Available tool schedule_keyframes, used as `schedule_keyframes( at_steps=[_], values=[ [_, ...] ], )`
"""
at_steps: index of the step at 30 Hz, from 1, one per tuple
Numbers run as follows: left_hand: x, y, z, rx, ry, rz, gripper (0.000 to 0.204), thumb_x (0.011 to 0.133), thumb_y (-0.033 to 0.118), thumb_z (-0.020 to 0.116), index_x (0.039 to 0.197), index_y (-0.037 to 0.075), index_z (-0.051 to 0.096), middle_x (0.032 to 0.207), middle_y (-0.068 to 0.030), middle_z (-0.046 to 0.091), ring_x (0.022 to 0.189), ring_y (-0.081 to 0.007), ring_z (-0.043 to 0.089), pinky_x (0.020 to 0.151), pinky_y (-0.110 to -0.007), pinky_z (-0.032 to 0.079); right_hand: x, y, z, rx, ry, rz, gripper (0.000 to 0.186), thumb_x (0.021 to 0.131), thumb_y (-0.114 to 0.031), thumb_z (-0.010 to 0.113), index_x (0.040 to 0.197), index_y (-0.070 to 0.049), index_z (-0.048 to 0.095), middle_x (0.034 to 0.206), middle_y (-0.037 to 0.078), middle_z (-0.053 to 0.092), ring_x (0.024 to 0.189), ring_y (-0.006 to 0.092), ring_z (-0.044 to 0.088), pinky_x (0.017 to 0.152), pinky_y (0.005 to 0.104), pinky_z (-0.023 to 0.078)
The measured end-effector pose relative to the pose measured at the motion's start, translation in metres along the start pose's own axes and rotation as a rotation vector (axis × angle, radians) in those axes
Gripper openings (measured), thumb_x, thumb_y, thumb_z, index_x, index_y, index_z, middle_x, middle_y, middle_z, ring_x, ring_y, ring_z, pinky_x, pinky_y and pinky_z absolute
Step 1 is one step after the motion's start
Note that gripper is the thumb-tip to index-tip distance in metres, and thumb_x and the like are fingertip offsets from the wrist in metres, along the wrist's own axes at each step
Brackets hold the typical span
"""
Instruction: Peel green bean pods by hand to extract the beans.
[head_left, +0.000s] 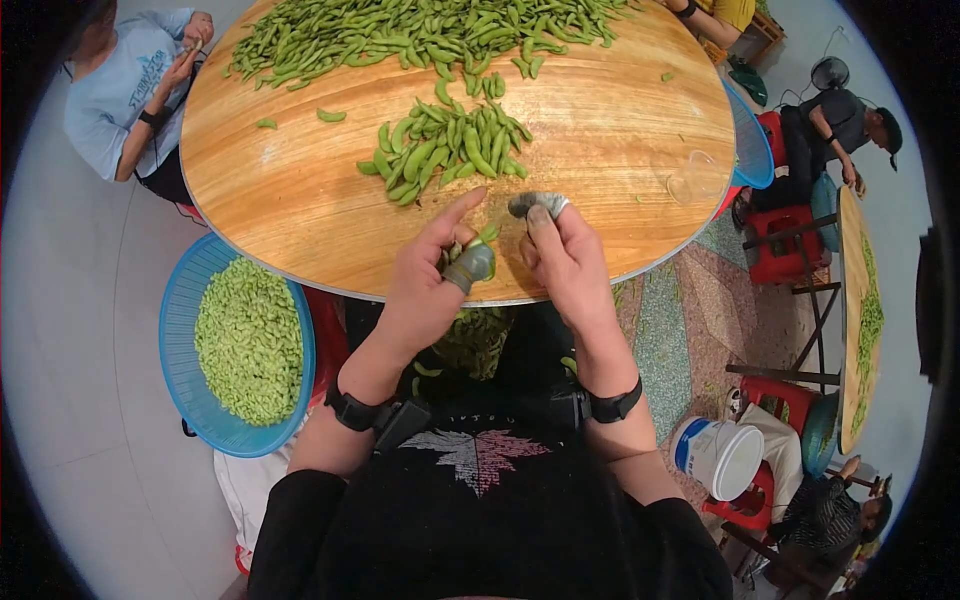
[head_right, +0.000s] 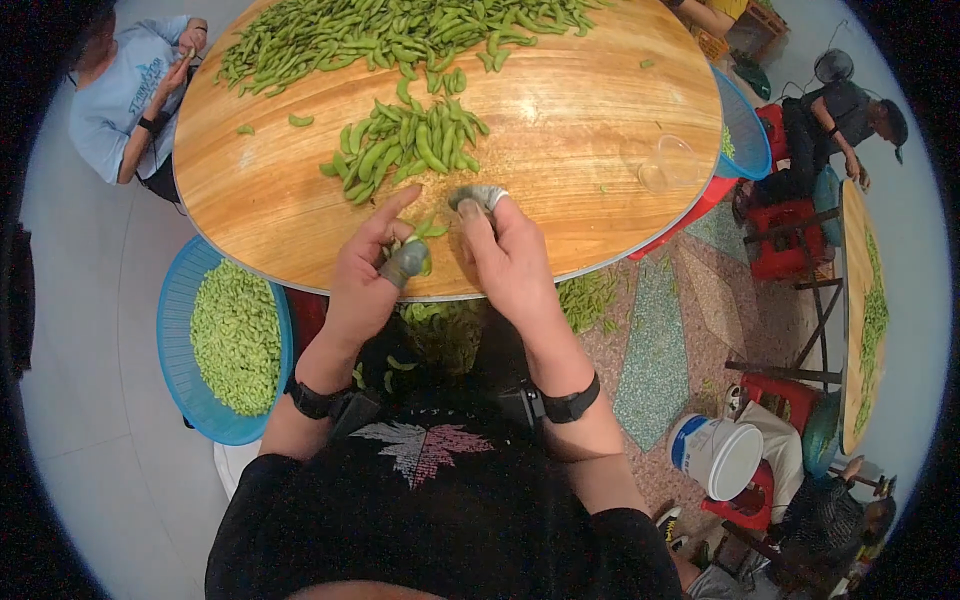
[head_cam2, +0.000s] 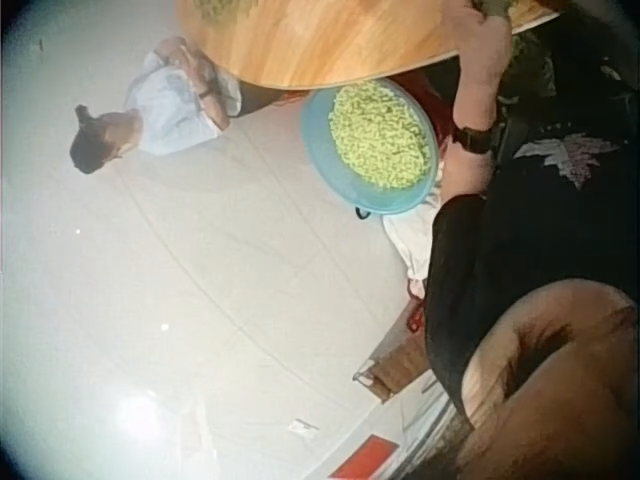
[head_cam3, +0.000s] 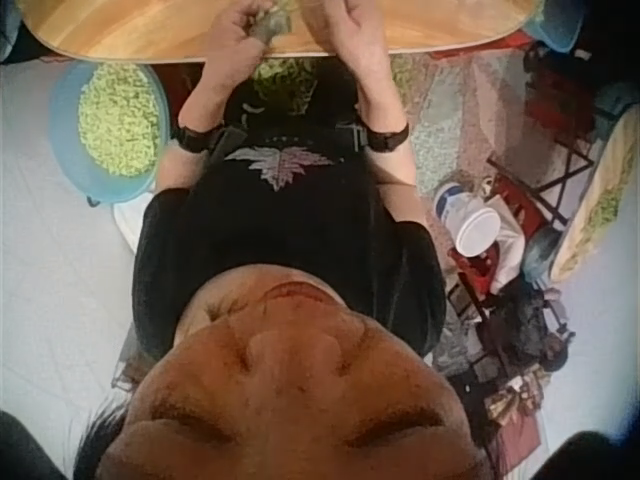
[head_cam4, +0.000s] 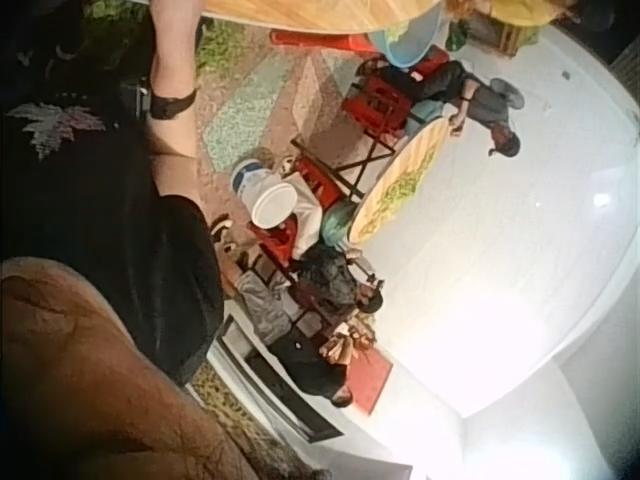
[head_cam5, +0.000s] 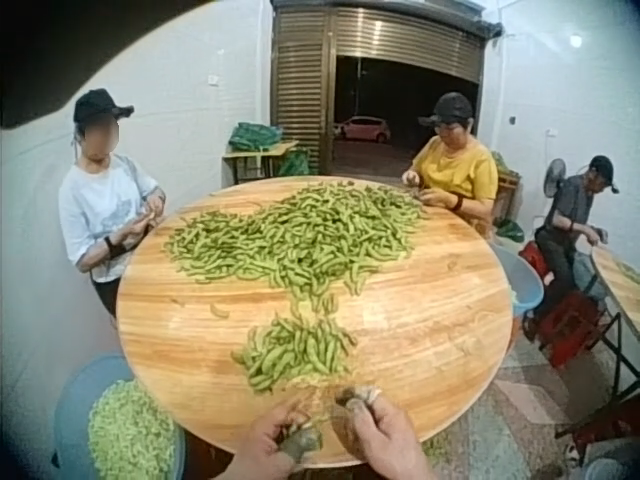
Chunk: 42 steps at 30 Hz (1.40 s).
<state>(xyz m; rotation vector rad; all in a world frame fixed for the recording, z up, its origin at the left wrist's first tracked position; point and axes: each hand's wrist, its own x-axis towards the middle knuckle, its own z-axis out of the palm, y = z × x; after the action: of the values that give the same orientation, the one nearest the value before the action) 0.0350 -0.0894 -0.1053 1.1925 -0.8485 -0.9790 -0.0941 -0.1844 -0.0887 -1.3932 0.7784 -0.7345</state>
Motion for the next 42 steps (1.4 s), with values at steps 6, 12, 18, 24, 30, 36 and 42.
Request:
schedule_keyframes(
  at_steps=[6, 12, 18, 24, 30, 36, 42],
  values=[
    [-0.003, 0.007, 0.004, 0.526, -0.021, 0.272, 0.057, 0.079, -0.006, 0.055, 0.132, 0.006, 0.039, 0.079, 0.0033, 0.056, 0.068, -0.0079, 0.050, 0.062, -0.023, 0.041, 0.000, 0.007, 0.005, 0.198, -0.183, 0.079, 0.017, 0.092, -0.014, 0.052, 0.104, -0.003, 0.051, 0.070, -0.005, 0.047, 0.056, 0.0018, 0.038, 0.047, 0.0186, 0.029],
    [0.002, 0.012, -0.007, -0.359, -0.256, -0.162, 0.056, 0.083, 0.001, 0.057, 0.135, 0.007, 0.037, 0.080, 0.0048, 0.055, 0.071, -0.0069, 0.052, 0.062, -0.022, 0.042, -0.009, 0.012, 0.008, 0.406, -0.220, 0.008, 0.016, 0.092, -0.010, 0.051, 0.106, -0.005, 0.049, 0.070, -0.007, 0.044, 0.055, 0.0010, 0.035, 0.046, 0.0181, 0.027],
    [0.004, -0.001, 0.002, 0.334, -0.095, 0.238, 0.041, 0.083, 0.006, 0.060, 0.123, 0.009, 0.054, 0.075, -0.0015, 0.061, 0.067, -0.0113, 0.056, 0.061, -0.025, 0.044, -0.009, 0.008, 0.018, 0.504, -0.103, 0.122, 0.009, 0.091, -0.010, 0.051, 0.099, -0.007, 0.049, 0.065, -0.006, 0.044, 0.047, 0.0015, 0.034, 0.040, 0.0184, 0.025],
    [0.007, -0.006, 0.009, 0.434, -0.005, 0.592, 0.030, 0.076, 0.002, 0.060, 0.106, 0.007, 0.060, 0.075, -0.0074, 0.064, 0.070, -0.0253, 0.061, 0.064, -0.030, 0.048, -0.006, 0.015, 0.012, 0.944, -0.184, 0.351, 0.006, 0.089, -0.010, 0.053, 0.093, -0.009, 0.050, 0.061, -0.004, 0.044, 0.042, 0.0045, 0.035, 0.038, 0.0192, 0.027],
    [0.000, -0.009, 0.010, 0.433, 0.139, 0.557, 0.023, 0.076, 0.000, 0.059, 0.098, 0.004, 0.055, 0.084, -0.0100, 0.062, 0.076, -0.0253, 0.062, 0.066, -0.030, 0.049, -0.005, 0.004, 0.017, 0.945, -0.075, 0.344, 0.008, 0.089, -0.010, 0.054, 0.096, -0.009, 0.050, 0.058, -0.003, 0.043, 0.042, 0.0055, 0.035, 0.039, 0.0193, 0.028],
    [0.002, -0.006, 0.001, 0.548, 0.052, 0.440, 0.025, 0.075, -0.002, 0.062, 0.098, 0.001, 0.053, 0.086, -0.0099, 0.056, 0.079, -0.0208, 0.057, 0.071, -0.029, 0.045, -0.011, 0.003, 0.016, 0.388, 0.012, 0.073, 0.006, 0.090, -0.008, 0.053, 0.095, -0.006, 0.052, 0.062, -0.002, 0.048, 0.046, 0.0040, 0.039, 0.042, 0.0188, 0.030],
    [-0.009, -0.005, 0.015, 0.787, 0.047, 0.458, 0.033, 0.069, -0.009, 0.052, 0.101, 0.001, 0.052, 0.090, -0.0194, 0.058, 0.083, -0.0407, 0.055, 0.071, -0.041, 0.046, -0.019, 0.015, 0.018, -0.311, 0.133, -0.338, 0.011, 0.088, -0.010, 0.058, 0.091, 0.000, 0.055, 0.068, 0.000, 0.057, 0.055, 0.0093, 0.053, 0.049, 0.0246, 0.042]
  ],
)
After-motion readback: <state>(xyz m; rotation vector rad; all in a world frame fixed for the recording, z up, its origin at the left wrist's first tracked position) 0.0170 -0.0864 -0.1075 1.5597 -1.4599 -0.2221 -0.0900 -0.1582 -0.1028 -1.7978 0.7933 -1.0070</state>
